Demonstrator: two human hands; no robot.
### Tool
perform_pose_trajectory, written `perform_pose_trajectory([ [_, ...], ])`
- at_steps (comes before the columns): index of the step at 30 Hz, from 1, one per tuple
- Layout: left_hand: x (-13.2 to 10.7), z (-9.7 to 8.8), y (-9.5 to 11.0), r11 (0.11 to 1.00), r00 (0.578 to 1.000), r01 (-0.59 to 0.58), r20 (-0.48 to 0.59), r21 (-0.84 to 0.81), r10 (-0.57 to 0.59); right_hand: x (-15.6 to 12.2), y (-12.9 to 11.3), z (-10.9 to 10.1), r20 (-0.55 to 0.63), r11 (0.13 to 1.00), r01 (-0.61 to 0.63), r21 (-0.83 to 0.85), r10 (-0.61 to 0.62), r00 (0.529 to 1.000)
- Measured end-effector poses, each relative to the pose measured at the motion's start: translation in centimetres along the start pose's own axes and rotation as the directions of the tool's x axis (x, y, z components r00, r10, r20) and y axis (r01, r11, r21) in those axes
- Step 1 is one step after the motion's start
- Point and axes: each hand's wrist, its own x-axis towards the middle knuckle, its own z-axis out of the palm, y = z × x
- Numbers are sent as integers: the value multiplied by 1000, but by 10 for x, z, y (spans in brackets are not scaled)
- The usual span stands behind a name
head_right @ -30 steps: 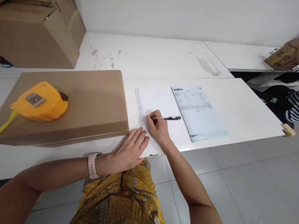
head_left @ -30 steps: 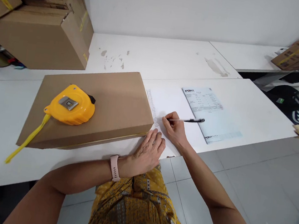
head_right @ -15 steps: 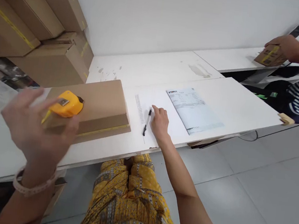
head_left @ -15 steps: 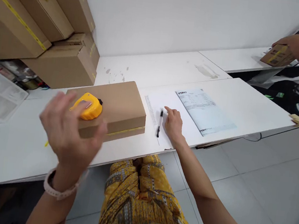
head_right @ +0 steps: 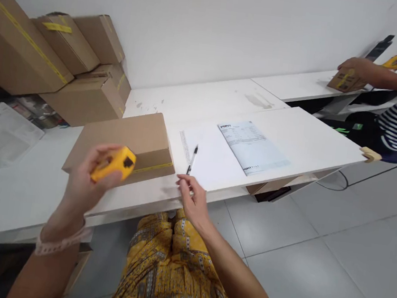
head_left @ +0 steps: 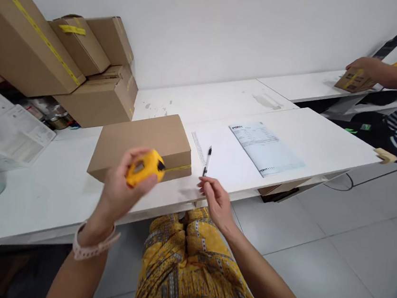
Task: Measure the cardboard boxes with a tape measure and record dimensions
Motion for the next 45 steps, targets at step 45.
perform_pose_trajectory([
  [45, 81, -199, -167, 803, 863, 459, 404, -381, -302, 182, -49, 47, 225, 956, -205, -212, 252, 941],
])
